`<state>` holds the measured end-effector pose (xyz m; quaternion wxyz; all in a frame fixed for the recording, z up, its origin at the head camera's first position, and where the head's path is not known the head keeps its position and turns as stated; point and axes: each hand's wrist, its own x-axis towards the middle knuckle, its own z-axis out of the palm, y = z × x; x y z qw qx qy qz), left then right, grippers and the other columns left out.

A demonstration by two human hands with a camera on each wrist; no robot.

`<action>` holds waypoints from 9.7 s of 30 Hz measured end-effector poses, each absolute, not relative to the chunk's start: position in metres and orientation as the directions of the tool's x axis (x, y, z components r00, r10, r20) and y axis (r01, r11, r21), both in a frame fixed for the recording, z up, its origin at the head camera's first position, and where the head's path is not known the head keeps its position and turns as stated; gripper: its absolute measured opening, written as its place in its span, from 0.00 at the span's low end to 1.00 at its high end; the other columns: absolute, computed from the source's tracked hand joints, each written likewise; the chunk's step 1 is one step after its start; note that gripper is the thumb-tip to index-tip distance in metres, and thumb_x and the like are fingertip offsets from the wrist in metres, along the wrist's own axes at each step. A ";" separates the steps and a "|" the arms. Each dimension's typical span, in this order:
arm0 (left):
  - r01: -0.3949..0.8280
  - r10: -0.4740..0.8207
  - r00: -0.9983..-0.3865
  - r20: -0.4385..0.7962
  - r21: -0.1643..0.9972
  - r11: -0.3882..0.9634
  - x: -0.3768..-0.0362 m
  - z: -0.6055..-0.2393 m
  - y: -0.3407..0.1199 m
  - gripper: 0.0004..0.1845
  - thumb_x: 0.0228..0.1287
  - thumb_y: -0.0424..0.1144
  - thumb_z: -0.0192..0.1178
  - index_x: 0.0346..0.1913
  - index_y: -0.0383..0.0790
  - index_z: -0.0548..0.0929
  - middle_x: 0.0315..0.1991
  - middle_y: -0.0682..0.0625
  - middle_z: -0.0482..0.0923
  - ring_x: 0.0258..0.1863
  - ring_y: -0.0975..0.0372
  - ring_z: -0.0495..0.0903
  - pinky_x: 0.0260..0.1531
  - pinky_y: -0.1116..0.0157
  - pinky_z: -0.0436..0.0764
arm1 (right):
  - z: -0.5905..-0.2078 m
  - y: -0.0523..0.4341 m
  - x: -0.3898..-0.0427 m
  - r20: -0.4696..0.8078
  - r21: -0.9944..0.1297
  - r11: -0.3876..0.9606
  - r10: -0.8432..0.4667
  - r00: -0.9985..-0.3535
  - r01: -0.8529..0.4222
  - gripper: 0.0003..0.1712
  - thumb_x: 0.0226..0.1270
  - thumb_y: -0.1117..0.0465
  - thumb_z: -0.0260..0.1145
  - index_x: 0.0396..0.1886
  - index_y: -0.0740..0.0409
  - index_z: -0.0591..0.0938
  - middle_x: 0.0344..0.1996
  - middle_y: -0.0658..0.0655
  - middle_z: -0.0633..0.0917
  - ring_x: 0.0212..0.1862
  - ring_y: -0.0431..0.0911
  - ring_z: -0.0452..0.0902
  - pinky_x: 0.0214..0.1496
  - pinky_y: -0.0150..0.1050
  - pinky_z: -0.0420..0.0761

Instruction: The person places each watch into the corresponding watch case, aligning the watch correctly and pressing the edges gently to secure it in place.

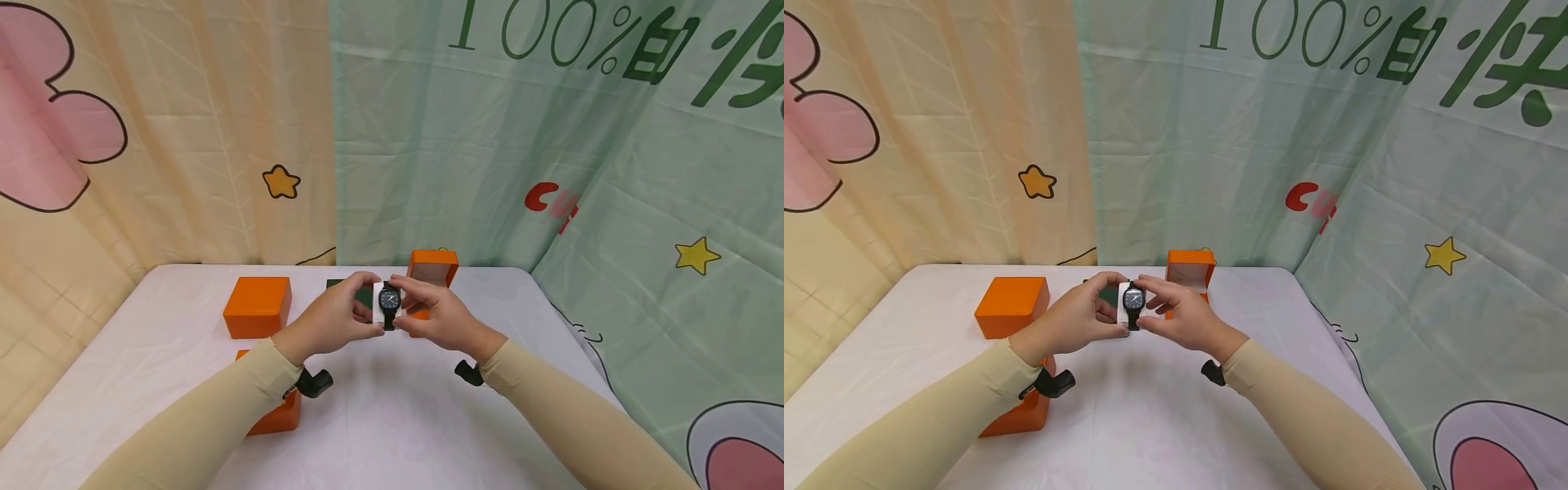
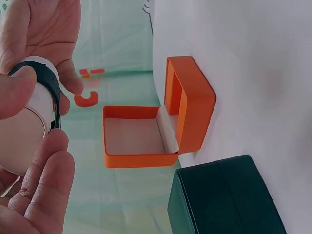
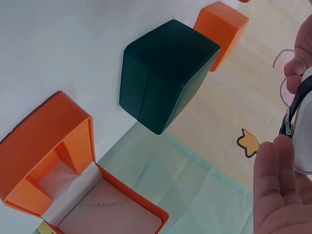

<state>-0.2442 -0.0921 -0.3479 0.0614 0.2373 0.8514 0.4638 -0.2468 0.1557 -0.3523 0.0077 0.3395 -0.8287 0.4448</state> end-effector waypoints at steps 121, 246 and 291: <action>0.295 0.409 -0.912 0.002 0.696 0.654 -0.323 -0.439 0.034 0.40 0.69 0.41 0.72 0.78 0.43 0.62 0.67 0.42 0.80 0.60 0.51 0.82 0.69 0.52 0.77 | -0.418 0.240 -0.322 -0.118 -0.533 0.821 -0.313 -0.943 -0.206 0.48 0.70 0.60 0.73 0.85 0.42 0.61 0.60 0.59 0.86 0.59 0.51 0.82 0.61 0.48 0.84; 0.143 0.289 -0.952 -0.101 0.688 0.711 -0.332 -0.441 0.039 0.41 0.67 0.42 0.73 0.79 0.40 0.67 0.72 0.40 0.69 0.58 0.50 0.77 0.70 0.51 0.77 | -0.417 0.219 -0.332 -0.301 -0.445 0.894 -0.196 -0.933 -0.045 0.48 0.71 0.60 0.72 0.85 0.50 0.60 0.75 0.63 0.74 0.74 0.59 0.70 0.82 0.59 0.63; 0.142 0.294 -0.950 -0.106 0.692 0.708 -0.336 -0.444 0.039 0.42 0.66 0.43 0.73 0.79 0.40 0.66 0.74 0.40 0.67 0.58 0.50 0.77 0.69 0.51 0.77 | -0.421 0.217 -0.335 -0.272 -0.435 0.897 -0.212 -0.938 -0.077 0.47 0.67 0.63 0.72 0.84 0.52 0.62 0.68 0.63 0.81 0.61 0.56 0.77 0.78 0.59 0.69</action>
